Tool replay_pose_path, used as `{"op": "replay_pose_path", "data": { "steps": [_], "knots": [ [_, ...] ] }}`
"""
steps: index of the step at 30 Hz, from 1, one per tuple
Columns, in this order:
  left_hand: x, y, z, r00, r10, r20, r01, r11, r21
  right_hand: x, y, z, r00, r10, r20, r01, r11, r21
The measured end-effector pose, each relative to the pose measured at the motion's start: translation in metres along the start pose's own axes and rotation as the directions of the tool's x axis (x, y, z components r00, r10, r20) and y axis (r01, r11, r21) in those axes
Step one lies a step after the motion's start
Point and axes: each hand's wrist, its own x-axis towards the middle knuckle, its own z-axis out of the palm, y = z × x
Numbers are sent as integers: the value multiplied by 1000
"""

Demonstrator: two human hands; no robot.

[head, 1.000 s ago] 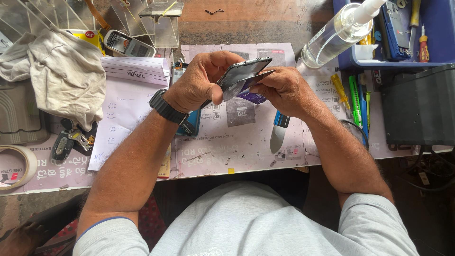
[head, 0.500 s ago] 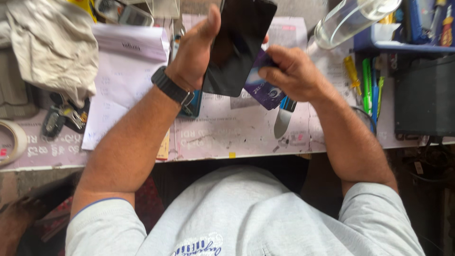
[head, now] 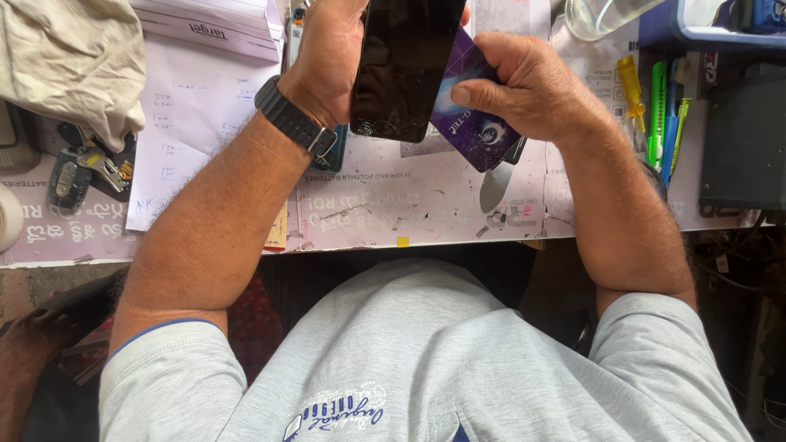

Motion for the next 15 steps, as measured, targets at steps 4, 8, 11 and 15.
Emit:
{"op": "replay_pose_path", "data": {
  "steps": [4,8,11,15],
  "knots": [
    [3,-4,-2,1000,-14,10,14,1000,1,-4,2,-5,998,59,2,-59,994,-93],
    [1,-5,-4,994,-110,-17,110,994,13,-5,3,-5,999,-40,35,41,999,-19],
    [0,-12,-9,997,-75,14,75,997,9,-5,3,-5,997,-55,56,52,997,59],
    [-6,-27,-28,988,-135,-70,133,991,-36,-4,3,-4,998,-1,56,-7,990,138]
  ]
}}
